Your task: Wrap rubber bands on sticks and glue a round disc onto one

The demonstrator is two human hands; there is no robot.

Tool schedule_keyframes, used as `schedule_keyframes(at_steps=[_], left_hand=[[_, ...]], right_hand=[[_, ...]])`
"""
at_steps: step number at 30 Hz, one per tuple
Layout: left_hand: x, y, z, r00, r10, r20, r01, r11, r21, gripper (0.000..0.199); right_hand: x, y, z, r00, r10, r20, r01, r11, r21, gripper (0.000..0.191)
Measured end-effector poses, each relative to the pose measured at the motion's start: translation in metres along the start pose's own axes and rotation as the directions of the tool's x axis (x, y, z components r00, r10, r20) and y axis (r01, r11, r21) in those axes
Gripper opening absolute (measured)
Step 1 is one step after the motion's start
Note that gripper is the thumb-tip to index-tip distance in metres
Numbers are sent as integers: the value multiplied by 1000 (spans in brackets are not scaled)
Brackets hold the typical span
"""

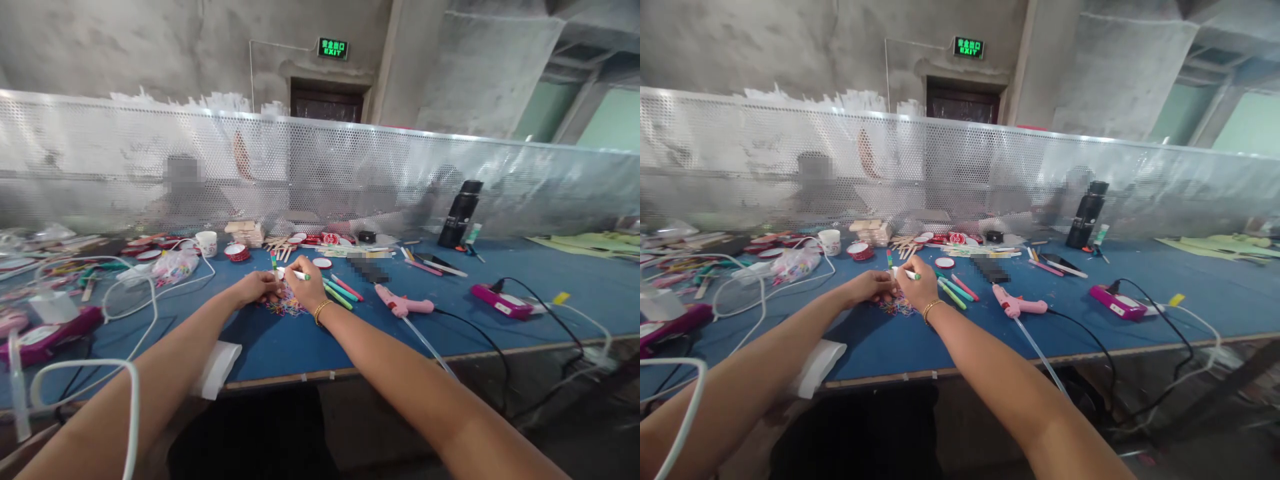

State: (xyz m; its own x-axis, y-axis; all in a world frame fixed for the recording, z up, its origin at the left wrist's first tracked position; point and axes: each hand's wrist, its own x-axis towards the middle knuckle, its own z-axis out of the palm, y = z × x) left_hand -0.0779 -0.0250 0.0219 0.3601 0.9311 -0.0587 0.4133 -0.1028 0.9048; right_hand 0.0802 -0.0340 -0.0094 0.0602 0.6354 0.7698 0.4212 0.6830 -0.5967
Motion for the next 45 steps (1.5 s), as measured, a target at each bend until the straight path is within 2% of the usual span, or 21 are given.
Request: schedule_keyframes(at_steps=[7, 12, 17, 24, 34, 40, 45], left_hand=[[-1, 3, 0, 1000, -4, 12, 4, 1000, 22, 43], [4, -3, -3, 1000, 13, 18, -13, 1000, 14, 44], [8, -7, -4, 1000, 12, 16, -12, 1000, 23, 42], [6, -6, -3, 1000, 5, -5, -4, 1000, 23, 38], [-1, 3, 0, 1000, -8, 5, 8, 1000, 29, 40], [0, 2, 1, 1000, -1, -2, 1, 1000, 16, 42], [2, -1, 0, 1000, 6, 1, -6, 1000, 27, 44]], right_hand=[[3, 1, 2, 999, -19, 46, 21, 999, -48, 14], [3, -2, 1, 999, -16, 35, 19, 996, -89, 14], [2, -5, 1, 997, -29, 72, 34, 997, -76, 14], [3, -6, 0, 1000, -4, 28, 7, 994, -113, 13], [0, -3, 1, 1000, -12, 12, 13, 998, -69, 14], [0, -2, 1, 999, -13, 37, 16, 998, -60, 14], [1, -2, 0, 1000, -11, -7, 10, 996, -93, 13]])
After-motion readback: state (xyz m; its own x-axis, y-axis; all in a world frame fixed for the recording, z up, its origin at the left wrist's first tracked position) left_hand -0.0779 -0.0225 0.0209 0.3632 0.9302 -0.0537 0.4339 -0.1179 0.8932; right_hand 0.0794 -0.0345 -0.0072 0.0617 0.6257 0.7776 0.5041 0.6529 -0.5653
